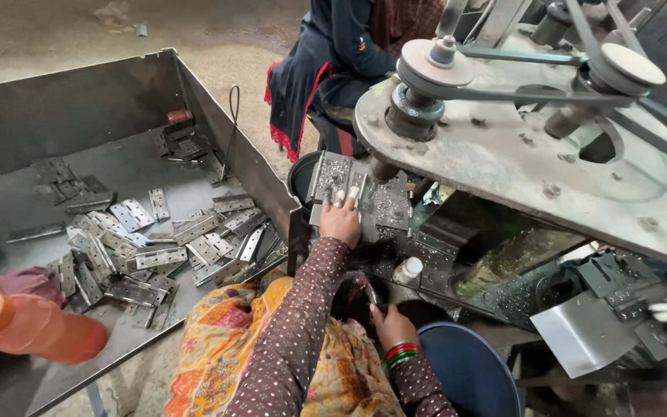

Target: The person picks up metal plates from a bin by hand and feeds them individually into a machine to be processed.

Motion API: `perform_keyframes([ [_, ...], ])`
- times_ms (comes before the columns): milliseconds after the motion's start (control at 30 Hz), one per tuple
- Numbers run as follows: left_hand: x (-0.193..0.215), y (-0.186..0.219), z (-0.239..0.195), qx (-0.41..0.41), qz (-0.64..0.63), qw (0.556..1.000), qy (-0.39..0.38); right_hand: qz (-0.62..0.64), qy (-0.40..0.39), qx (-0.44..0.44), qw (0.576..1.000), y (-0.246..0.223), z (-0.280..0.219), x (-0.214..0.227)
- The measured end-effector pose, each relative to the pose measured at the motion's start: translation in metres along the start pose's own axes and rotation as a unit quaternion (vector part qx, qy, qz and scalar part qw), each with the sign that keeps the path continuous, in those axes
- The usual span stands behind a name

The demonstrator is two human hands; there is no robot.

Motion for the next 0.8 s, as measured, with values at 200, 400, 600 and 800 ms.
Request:
perform_keyframes([
  [200,-0.012,-0.005,0.002,0.017,-0.01,0.999,-0.044,0.07,0.078,0.037,0.994,0.003,-0.018,-0.031],
  [400,-0.001,0.0,-0.005,-0.004,-0.013,0.999,-0.039,0.13,0.102,0.031,0.986,0.008,-0.012,-0.046],
  [600,0.0,0.003,-0.009,-0.015,-0.02,0.999,-0.022,0.029,0.013,-0.012,0.999,0.013,0.011,-0.021],
  [800,-0.016,-0.006,0.003,0.012,-0.059,0.997,-0.041,0.008,0.027,-0.012,1.0,0.007,-0.005,-0.028],
])
Point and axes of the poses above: each hand's wrist, its own z-axis towards the middle knuckle, its own x-axis out of the back of the hand, y = z × x, the point moved 10 cm from there along z, towards the middle knuckle, and after that the axes turned 8 degrees about -x, right-handed, at the moved point
